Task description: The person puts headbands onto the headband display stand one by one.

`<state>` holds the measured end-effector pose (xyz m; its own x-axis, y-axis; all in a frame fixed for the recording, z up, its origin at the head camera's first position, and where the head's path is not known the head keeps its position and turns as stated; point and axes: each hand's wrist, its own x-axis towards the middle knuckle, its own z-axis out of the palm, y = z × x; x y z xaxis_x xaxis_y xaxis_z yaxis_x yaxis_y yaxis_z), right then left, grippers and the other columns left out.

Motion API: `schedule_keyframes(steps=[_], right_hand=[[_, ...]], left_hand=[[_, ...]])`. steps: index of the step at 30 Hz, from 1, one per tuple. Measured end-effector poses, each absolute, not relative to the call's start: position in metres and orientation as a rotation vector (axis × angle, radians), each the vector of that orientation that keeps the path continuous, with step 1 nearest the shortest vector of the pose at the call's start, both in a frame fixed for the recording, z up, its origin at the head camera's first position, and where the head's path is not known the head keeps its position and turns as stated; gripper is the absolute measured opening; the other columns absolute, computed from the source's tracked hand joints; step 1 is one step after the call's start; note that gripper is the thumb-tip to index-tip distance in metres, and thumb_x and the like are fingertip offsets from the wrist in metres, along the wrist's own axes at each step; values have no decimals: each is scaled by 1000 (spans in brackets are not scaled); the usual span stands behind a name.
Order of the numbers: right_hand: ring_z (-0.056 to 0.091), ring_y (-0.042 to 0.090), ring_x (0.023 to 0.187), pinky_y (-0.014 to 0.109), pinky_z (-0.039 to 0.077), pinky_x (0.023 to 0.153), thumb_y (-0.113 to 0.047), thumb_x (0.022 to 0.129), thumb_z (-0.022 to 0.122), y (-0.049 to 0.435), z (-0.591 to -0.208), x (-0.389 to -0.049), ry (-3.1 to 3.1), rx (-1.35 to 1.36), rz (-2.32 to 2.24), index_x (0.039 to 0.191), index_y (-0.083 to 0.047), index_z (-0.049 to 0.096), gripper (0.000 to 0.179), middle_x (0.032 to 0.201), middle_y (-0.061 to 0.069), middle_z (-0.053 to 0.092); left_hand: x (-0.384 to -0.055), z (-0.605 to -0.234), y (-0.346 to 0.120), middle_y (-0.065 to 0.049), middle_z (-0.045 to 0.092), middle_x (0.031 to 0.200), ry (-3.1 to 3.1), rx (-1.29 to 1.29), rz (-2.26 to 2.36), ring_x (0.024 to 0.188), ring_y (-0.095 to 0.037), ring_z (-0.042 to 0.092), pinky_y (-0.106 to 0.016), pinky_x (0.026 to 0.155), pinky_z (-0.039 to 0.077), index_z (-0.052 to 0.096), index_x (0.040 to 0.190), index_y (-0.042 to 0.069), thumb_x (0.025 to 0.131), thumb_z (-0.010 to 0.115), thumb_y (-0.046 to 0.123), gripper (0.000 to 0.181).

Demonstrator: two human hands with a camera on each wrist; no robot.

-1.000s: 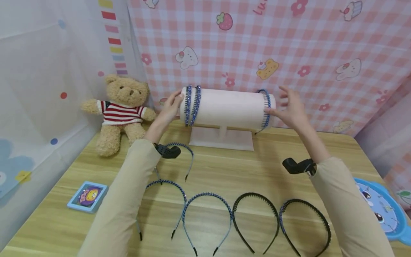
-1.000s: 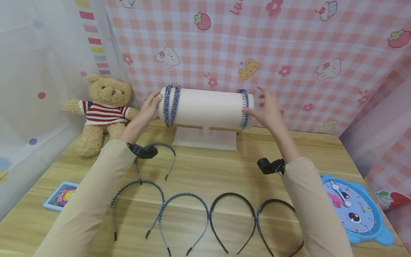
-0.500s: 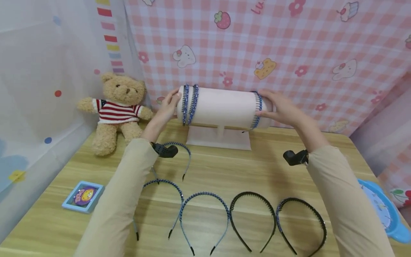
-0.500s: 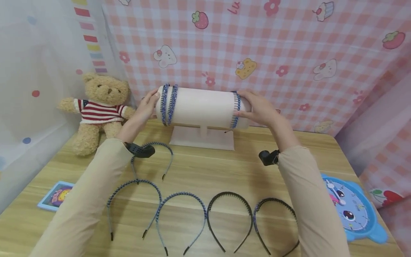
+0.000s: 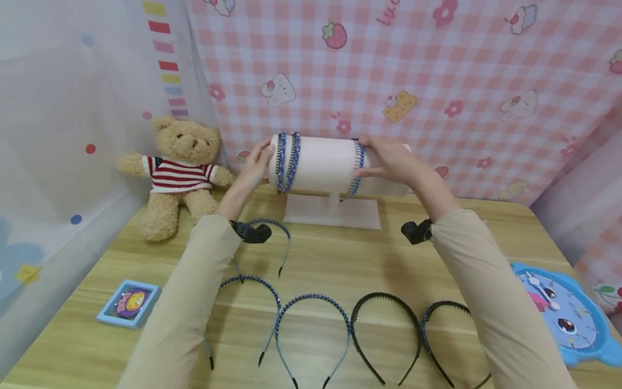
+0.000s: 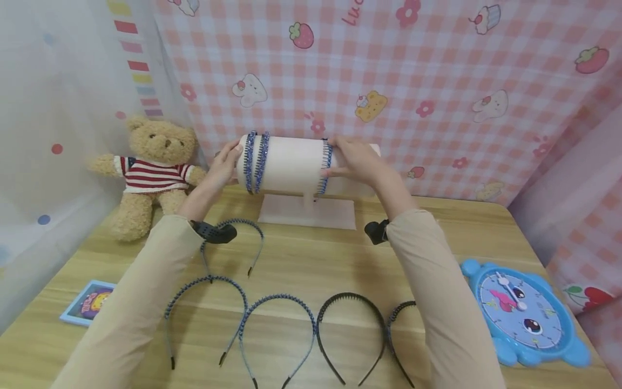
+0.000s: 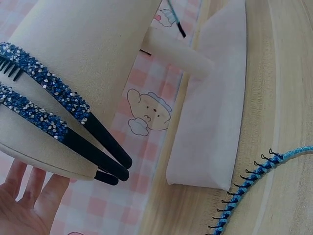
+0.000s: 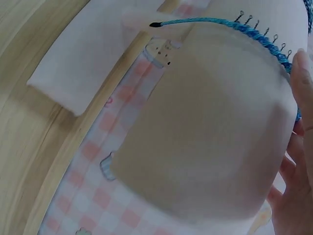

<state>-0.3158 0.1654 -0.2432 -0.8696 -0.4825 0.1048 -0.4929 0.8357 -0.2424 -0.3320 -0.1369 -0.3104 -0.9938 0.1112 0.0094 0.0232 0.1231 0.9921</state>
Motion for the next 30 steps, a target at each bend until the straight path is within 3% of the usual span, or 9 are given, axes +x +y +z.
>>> schedule_keyframes(steps=[10, 22, 30], right_hand=[[27, 35, 136, 50, 17, 114, -52, 82, 59, 121, -245, -325, -2970, 856, 335, 138, -6, 33, 77, 145, 17, 35], [36, 36, 130, 49, 25, 112, -52, 81, 59, 84, -246, -329, -2905, 952, 232, 139, -1, 32, 82, 143, 17, 37], [31, 39, 133, 52, 24, 111, -53, 84, 55, 68, -249, -326, -2903, 928, 194, 142, -8, 26, 79, 144, 16, 36]], left_hand=[[-330, -314, -142, -8, 33, 145, 2318, 129, 2057, 125, -30, 41, -50, 98, 43, 26, 143, 29, 97, 33, 43, 49], [-333, -317, -135, -7, 34, 144, 2333, 144, 2035, 123, -29, 43, -49, 96, 45, 27, 143, 31, 96, 34, 45, 49], [-333, -316, -139, -7, 33, 145, 2318, 159, 2060, 124, -30, 43, -49, 96, 45, 27, 143, 29, 97, 35, 44, 50]])
